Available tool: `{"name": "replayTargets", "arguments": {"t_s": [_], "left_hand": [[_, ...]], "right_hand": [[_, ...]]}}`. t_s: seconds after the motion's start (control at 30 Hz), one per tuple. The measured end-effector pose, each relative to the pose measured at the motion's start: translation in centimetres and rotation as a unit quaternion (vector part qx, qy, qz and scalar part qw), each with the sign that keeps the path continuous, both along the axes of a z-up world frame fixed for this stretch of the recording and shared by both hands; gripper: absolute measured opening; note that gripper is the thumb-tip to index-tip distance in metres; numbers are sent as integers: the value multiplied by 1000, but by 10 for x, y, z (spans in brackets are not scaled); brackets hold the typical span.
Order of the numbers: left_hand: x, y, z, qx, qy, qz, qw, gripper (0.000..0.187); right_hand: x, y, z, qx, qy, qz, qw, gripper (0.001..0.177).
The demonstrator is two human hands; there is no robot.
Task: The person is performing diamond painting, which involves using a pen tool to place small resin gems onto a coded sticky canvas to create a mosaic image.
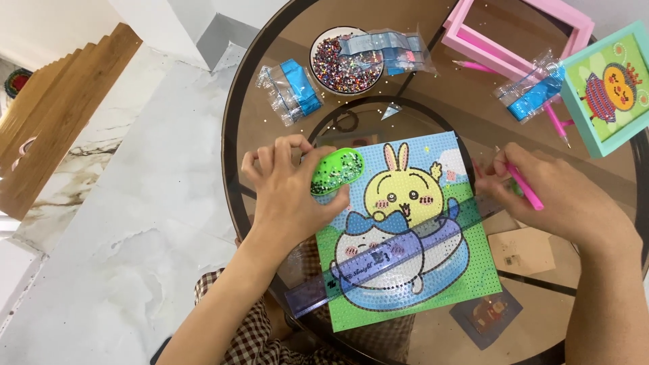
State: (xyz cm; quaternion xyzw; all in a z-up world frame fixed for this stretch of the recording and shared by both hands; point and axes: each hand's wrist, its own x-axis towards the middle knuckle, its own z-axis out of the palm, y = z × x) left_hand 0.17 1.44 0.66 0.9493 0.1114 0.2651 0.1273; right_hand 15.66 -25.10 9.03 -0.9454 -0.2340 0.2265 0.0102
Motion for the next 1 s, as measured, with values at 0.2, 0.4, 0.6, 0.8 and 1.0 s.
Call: {"name": "replayTargets", "arguments": {"t_s": [0.2, 0.4, 0.6, 0.8, 1.0], "left_hand": [[0, 0, 0, 1, -11, -9, 1000, 52], [-1, 1, 6, -44, 30, -77, 996, 63], [-6, -1, 5, -26, -17, -223, 974, 83], [-8, -1, 9, 12, -15, -245, 969, 98], [-6, -1, 10, 11, -65, -256, 965, 58]], "right_hand": [[18, -15, -10, 20, 77, -7, 997, 27], [30, -35, -10, 22, 99, -67, 993, 48], [33, -39, -15, 23, 106, -88, 990, 50], [60, -62, -44, 264, 195, -35, 944, 35], [44, -14, -58, 558, 193, -45, 806, 36]]}}
